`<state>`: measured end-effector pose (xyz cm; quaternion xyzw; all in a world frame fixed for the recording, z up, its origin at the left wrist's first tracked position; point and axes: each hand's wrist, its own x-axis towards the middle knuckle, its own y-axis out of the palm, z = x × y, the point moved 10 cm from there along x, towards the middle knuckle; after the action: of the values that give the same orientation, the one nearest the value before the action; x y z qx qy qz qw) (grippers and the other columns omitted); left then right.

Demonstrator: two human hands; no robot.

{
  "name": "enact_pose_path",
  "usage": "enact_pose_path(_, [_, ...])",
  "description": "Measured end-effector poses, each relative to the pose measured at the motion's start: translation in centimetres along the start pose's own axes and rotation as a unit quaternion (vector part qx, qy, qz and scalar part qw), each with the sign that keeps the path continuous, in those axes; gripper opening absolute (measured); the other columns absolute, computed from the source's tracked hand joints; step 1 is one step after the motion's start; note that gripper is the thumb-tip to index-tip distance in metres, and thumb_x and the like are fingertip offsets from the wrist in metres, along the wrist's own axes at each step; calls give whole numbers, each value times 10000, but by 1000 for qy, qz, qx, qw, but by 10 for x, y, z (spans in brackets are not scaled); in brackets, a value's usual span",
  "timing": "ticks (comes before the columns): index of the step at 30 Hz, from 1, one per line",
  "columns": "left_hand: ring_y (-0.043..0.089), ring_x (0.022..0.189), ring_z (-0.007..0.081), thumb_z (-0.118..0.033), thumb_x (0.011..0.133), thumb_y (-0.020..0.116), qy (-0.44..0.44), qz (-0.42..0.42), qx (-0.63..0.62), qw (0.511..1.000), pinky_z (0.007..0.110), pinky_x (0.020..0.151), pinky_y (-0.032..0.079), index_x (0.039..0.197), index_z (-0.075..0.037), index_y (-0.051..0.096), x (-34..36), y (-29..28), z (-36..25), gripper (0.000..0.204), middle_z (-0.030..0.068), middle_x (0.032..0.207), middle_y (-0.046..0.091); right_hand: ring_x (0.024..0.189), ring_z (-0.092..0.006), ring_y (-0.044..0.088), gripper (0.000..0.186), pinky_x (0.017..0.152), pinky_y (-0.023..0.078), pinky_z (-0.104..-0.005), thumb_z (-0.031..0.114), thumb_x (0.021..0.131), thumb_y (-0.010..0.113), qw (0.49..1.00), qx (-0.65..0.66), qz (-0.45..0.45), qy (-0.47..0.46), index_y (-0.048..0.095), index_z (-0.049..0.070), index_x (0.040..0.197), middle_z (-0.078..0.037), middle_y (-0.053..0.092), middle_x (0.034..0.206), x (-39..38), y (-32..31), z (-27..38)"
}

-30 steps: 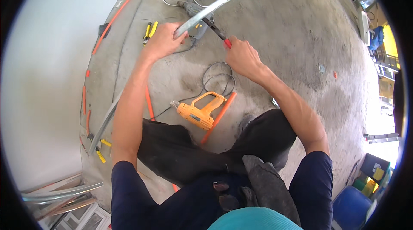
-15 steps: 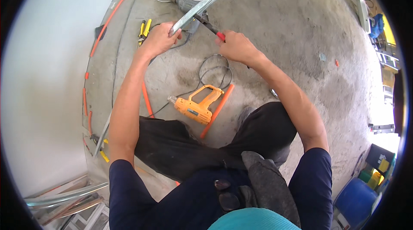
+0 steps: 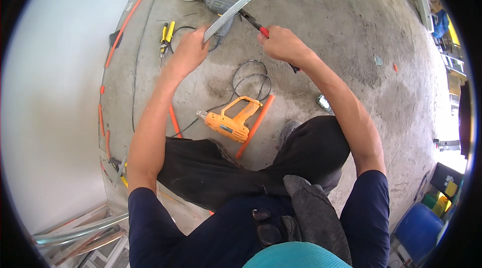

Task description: The person uses snips to cut notches and sections out of a long metal stud, holding the stud by hand and manipulating the tool to make several precise cuts.

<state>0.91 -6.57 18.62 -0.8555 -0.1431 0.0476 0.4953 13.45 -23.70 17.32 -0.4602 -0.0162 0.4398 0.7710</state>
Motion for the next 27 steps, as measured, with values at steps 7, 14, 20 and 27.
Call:
enact_pose_path(7, [635,900,449,-17,891,593,42,-66,16,997,508,754,485,1285,0,548,0,-3,-17,398,282,890,636,1087,-487,638,443,938,501,-523,338,1010,506,999,-39,-10,17,648,-63,1134,-322,676,1105,-5,-3,3])
enact_pose_path(14, [634,978,466,-19,846,629,51,-101,160,981,517,818,525,1403,-22,433,-7,9,-26,590,267,1108,641,1102,-463,653,430,952,512,-505,325,1008,495,999,-45,-14,23,666,-51,1126,-296,687,1133,-8,-7,2])
enact_pose_path(20, [653,986,441,-159,879,707,42,-154,114,981,490,805,543,1384,0,468,0,10,-43,581,266,1119,653,1108,-458,652,444,961,507,-501,329,1011,480,999,-48,-4,14,658,-58,1135,-290,691,1124,-12,0,3])
enact_pose_path(27, [707,750,364,-235,912,702,26,-117,51,991,426,716,560,1022,47,698,31,-6,-29,303,196,774,697,1072,-450,669,415,922,526,-500,301,1004,483,998,-64,-1,24,655,-56,1127,-282,698,1103,-8,0,-1])
